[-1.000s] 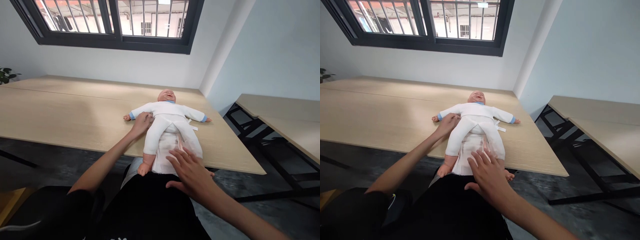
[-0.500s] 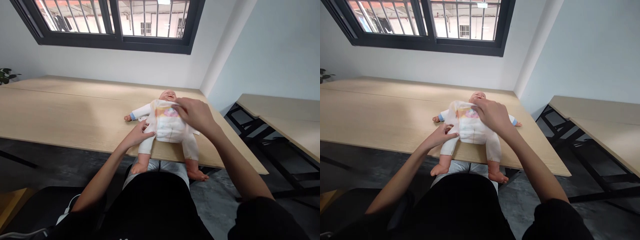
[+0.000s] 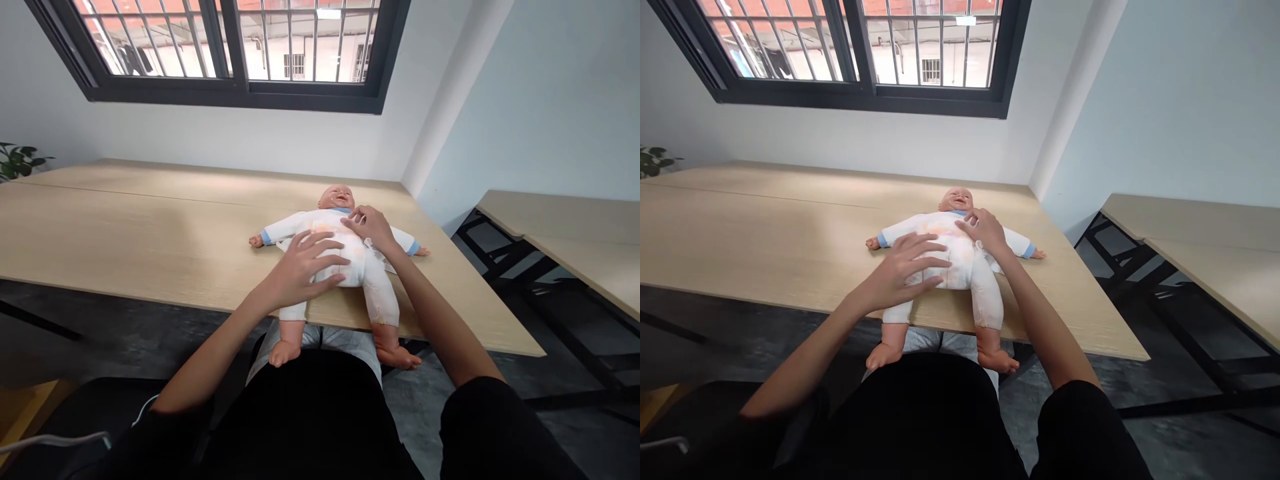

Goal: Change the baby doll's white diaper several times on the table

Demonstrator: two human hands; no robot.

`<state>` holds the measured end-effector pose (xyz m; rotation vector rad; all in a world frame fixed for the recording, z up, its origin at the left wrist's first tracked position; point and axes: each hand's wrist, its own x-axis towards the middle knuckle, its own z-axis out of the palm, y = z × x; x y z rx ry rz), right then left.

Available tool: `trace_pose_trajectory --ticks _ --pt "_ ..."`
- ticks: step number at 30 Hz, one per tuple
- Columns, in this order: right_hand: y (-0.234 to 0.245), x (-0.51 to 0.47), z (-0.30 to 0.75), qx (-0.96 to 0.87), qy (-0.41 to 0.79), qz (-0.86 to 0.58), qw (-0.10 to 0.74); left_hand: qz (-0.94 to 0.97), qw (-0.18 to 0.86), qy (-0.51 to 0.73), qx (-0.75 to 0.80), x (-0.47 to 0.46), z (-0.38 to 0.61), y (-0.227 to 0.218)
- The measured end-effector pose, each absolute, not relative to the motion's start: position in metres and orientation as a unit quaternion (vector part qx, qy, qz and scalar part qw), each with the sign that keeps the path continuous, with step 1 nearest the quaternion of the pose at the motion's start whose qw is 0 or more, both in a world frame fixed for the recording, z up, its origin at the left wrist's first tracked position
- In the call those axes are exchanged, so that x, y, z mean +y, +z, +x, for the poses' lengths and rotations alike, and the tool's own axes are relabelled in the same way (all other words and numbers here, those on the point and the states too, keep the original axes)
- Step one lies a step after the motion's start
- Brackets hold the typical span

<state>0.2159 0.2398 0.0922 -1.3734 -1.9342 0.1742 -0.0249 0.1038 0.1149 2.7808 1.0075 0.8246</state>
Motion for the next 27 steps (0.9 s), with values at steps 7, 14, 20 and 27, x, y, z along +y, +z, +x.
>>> trace_pose_trajectory --ticks 7,14,20,27 --pt "0.078 0.215 0.263 -0.696 0.056 -0.588 0.408 0.968 0.059 0.109 0.22 0.167 0.02 0.111" --pt "0.036 0.159 0.311 -0.746 -0.006 -0.602 0.285 0.964 0.121 0.083 0.223 0.214 0.037 0.113" --pt "0.027 0.153 0.309 -0.764 0.05 -0.566 0.304 0.955 0.104 0.102 0.259 0.234 0.042 0.111" --pt "0.042 0.15 0.3 -0.654 0.211 -0.588 0.427 0.939 0.089 0.131 0.306 0.235 0.039 0.105"
